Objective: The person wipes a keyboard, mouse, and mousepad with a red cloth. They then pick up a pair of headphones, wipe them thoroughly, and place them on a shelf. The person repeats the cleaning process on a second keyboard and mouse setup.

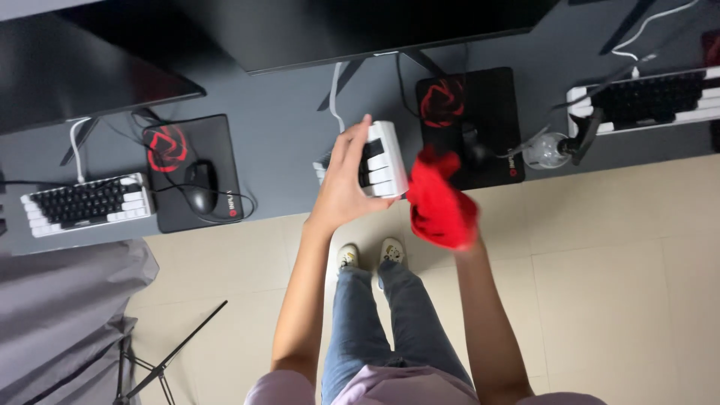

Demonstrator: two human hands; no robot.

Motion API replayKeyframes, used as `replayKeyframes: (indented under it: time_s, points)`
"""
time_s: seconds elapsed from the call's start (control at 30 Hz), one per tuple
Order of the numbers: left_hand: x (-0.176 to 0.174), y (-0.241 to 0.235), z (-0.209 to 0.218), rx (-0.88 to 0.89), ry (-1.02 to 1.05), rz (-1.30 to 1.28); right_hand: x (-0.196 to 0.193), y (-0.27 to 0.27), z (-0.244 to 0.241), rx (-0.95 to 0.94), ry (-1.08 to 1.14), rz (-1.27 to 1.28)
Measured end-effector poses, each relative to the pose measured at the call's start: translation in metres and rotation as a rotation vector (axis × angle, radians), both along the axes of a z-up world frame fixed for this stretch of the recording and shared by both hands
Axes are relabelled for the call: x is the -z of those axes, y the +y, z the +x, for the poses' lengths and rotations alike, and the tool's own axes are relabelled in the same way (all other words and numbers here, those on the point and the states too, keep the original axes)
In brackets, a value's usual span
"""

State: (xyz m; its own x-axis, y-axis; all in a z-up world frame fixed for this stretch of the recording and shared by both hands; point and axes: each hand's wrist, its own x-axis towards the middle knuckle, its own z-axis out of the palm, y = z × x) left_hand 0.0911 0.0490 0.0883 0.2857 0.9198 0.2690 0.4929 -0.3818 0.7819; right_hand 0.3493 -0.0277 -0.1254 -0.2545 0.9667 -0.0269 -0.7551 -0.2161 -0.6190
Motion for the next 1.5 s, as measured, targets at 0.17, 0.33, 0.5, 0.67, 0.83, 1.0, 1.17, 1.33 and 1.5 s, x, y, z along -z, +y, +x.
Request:
replayKeyframes:
  time_s: [0.17, 0.33, 0.5, 0.67, 0.83, 1.0, 1.17, 1.33, 1.5]
  points:
    - [-0.014, -0.017, -0.029, -0.034, -0.156, -0.103, 0.022, 0.016, -0.052, -0.340, -0.031, 0.109]
    - [0.009, -0.036, -0.071, 0.164, -0.307, -0.150, -0.124, 0.074, -0.152, -0.037, -0.892, 0.525]
    - [0.009, -0.041, -0.078, -0.145, -0.993, -0.307, -0.113, 0.078, -0.237, 0.106, -1.018, 0.409]
    - [0.013, -0.049, -0.100, -0.229, -1.251, -0.361, -0.122, 0.015, -0.264, 0.238, -1.121, 0.557]
    - [0.019, -0.054, -0.116, -0.212, -1.163, -0.356, -0.099, -0.002, -0.273, 0.171, -1.152, 0.518]
    - [0.017, -0.053, -0.110, -0.264, -0.888, -0.342, -0.124, 0.052, -0.272, 0.185, -1.070, 0.319]
    - [0.017, -0.053, -0.112, -0.311, -0.906, -0.353, -0.058, 0.059, -0.259, 0.288, -1.172, 0.424]
    - [0.013, -0.050, -0.118, -0.261, -0.985, -0.354, 0.080, 0.052, -0.226, 0.386, -1.522, 0.698]
    - [0.016, -0.046, -0.120, -0.241, -0.923, -0.343, 0.166, 0.061, -0.192, 0.233, -1.423, 0.345]
